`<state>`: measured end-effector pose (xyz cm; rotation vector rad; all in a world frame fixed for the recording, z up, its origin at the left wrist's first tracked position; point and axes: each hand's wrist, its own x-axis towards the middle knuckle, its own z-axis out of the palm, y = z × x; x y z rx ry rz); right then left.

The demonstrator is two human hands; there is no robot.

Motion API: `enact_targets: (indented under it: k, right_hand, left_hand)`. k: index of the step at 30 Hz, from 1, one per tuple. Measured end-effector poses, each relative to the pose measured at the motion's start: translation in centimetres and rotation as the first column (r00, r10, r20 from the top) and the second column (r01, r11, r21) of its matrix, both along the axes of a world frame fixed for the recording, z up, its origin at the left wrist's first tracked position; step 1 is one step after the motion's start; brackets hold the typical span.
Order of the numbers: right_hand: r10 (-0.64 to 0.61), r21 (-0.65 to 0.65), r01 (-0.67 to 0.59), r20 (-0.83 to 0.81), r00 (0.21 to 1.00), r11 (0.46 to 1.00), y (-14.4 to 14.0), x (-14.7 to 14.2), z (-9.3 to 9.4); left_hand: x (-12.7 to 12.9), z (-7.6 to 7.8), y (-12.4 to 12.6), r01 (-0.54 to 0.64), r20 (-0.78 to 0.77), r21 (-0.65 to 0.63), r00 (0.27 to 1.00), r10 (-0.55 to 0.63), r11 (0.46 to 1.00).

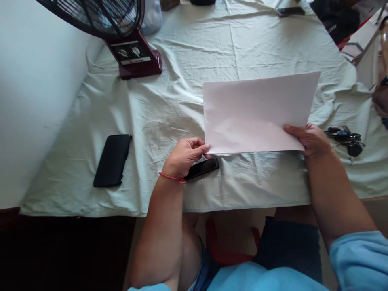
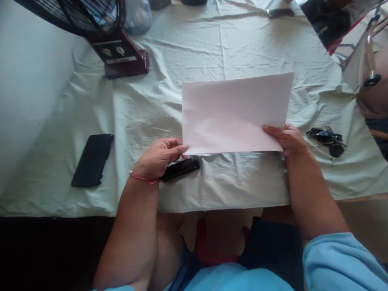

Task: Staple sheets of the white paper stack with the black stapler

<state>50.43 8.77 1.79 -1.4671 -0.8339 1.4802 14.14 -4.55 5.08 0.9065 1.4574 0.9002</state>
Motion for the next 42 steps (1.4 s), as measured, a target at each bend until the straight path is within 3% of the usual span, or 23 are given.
enact_targets:
  k: [8, 12, 18, 27, 39, 42]
  right_hand:
    - [-0.002, -0.017, 0.002, -0.006, 1.000, 1.000, -0.19, -0.05, 0.11]
    - [-0.008, -0.032, 0.008, -0.002, 1.000, 0.999, -0.22, -0.26, 0.15]
    - [-0.020, -0.028, 0.020, -0.009, 1.000, 0.999, -0.50, -0.52, 0.10]
    - [-0.061, 0.000, 0.061, 0.002, 0.998, 0.998, -0.20, -0.67, -0.22]
    - [-0.054, 0.023, 0.054, 0.012, 0.998, 0.998, -0.02, -0.44, -0.57]
    - [-0.043, 0.025, 0.043, 0.005, 0.999, 0.999, -0.08, -0.42, -0.58]
  left_hand:
    - [0.22, -0.26, 0.03, -0.100, 0.031, 0.001, 0.994, 0.100, 0.995]
    - [0.32, -0.63, 0.04, -0.077, 0.057, 0.035, 0.996, 0.075, 0.996]
    - [0.48, -0.95, 0.07, -0.130, 0.087, 0.049, 0.988, 0.125, 0.990]
    - [0.30, -0.97, -0.01, -0.124, 0.017, 0.067, 0.992, 0.123, 0.990]
    - [-0.23, -0.19, -0.29, 0.026, -0.061, 0.100, 0.998, -0.020, 0.995]
    - [-0.48, -0.44, -0.24, -0.045, 0.011, 0.070, 0.999, 0.044, 0.997]
